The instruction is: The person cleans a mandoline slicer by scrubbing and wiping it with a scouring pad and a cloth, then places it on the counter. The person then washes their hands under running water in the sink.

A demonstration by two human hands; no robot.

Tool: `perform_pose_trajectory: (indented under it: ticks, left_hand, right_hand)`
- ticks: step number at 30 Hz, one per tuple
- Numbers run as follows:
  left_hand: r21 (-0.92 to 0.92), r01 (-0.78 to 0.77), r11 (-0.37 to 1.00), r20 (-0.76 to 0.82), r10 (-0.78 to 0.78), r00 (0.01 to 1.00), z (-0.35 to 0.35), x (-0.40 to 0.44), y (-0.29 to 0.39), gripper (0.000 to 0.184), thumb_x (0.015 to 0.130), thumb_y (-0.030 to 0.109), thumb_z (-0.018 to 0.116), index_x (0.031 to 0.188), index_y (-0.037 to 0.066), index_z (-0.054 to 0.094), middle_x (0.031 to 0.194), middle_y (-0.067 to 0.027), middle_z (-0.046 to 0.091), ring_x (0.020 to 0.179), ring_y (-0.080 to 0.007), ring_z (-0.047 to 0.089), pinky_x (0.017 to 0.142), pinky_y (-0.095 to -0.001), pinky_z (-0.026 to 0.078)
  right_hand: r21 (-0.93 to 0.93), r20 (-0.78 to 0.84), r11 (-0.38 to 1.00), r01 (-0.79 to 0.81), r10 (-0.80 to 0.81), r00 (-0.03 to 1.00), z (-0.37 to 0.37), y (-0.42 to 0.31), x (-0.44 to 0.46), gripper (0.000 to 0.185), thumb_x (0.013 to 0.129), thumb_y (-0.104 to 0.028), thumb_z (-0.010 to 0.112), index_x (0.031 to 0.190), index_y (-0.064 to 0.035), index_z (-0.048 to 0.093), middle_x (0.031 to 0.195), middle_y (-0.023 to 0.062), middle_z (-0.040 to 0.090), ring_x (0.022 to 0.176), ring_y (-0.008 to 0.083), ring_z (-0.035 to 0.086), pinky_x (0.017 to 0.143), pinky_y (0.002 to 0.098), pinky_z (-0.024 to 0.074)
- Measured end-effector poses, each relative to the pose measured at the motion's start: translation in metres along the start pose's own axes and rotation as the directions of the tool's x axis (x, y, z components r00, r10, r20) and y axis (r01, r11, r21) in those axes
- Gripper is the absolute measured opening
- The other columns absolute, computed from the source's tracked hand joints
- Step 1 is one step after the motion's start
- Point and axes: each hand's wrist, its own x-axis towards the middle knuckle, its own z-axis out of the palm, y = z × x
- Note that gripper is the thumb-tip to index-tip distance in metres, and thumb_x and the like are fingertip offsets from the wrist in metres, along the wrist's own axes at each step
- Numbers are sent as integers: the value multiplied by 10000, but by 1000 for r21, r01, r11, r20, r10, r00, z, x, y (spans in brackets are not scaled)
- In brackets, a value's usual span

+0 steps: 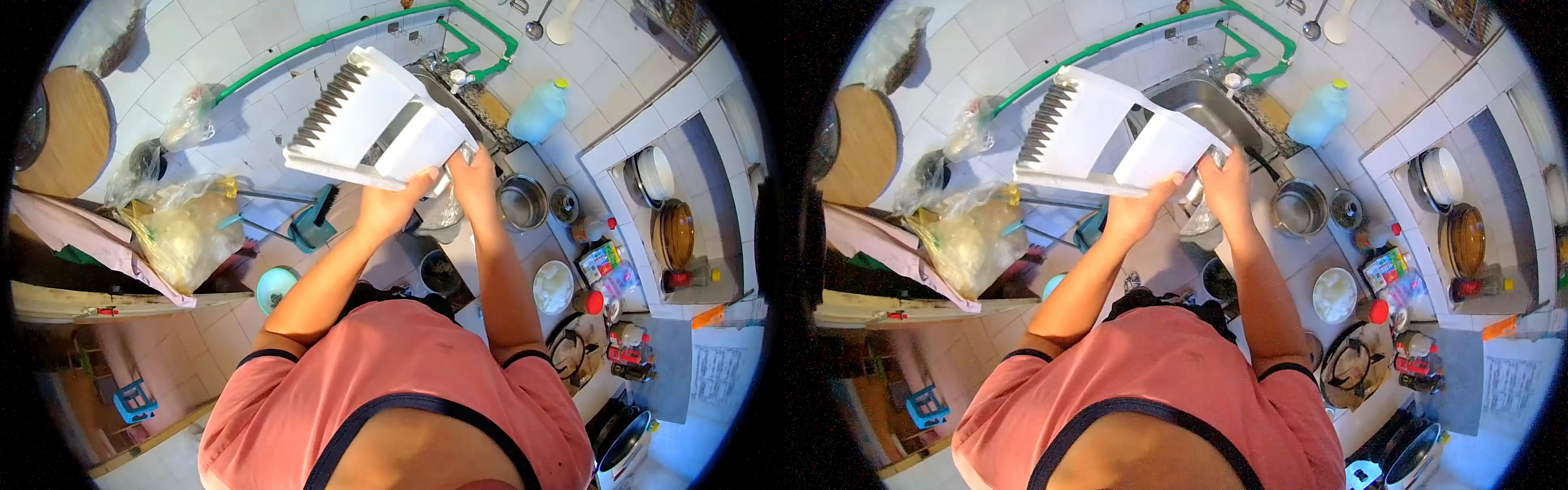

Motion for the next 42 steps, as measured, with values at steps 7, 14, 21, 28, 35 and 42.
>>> perform_pose_trajectory:
  ticks: [7,14,21,28,35,42]
  left_hand:
    - [-205,145,968,68,-134,989,-19,13,-6,335,764,80,670,1053,-43,553,942,-92,625,836,-152,588,731,-282,477]
    - [264,3,965,19,-9,1000,7,-6,-11,429,744,139,699,1104,-34,541,972,-124,625,891,-189,587,805,-326,465]
    - [-127,108,986,17,-107,994,-15,11,-14,367,741,54,681,1066,-51,548,943,-107,629,835,-162,594,734,-285,479]
    - [-117,155,981,-6,-157,988,-13,6,-13,349,748,54,680,1058,-47,553,937,-102,626,843,-152,586,734,-282,476]
    - [103,0,995,55,-5,998,-5,-2,-12,347,771,177,699,1024,-32,586,916,-99,635,829,-180,578,742,-309,463]
    - [217,78,973,74,-96,993,-13,5,-8,351,735,145,711,1014,-30,589,887,-100,641,791,-142,593,688,-288,481]
  right_hand:
    - [204,288,964,-171,108,952,-19,-10,-16,289,862,-178,566,1076,-14,462,806,48,549,563,107,484,492,250,409]
    - [-84,-103,995,-61,52,993,-7,17,9,286,808,-184,584,956,61,575,836,186,637,749,227,613,649,356,471]
    - [295,243,896,-331,265,933,-21,-2,-14,455,842,-256,592,1223,-54,449,899,21,563,681,101,521,543,245,404]
    - [614,202,757,-225,126,971,-34,3,-19,487,784,-56,506,1264,-13,433,913,70,549,747,136,520,622,262,411]
    - [310,153,936,-163,120,981,-16,13,-5,426,849,-150,548,1226,24,455,1109,107,561,983,169,531,848,276,408]
    - [355,168,890,-286,240,956,-2,17,-15,298,891,-180,524,1124,4,513,844,44,586,657,99,520,553,235,423]
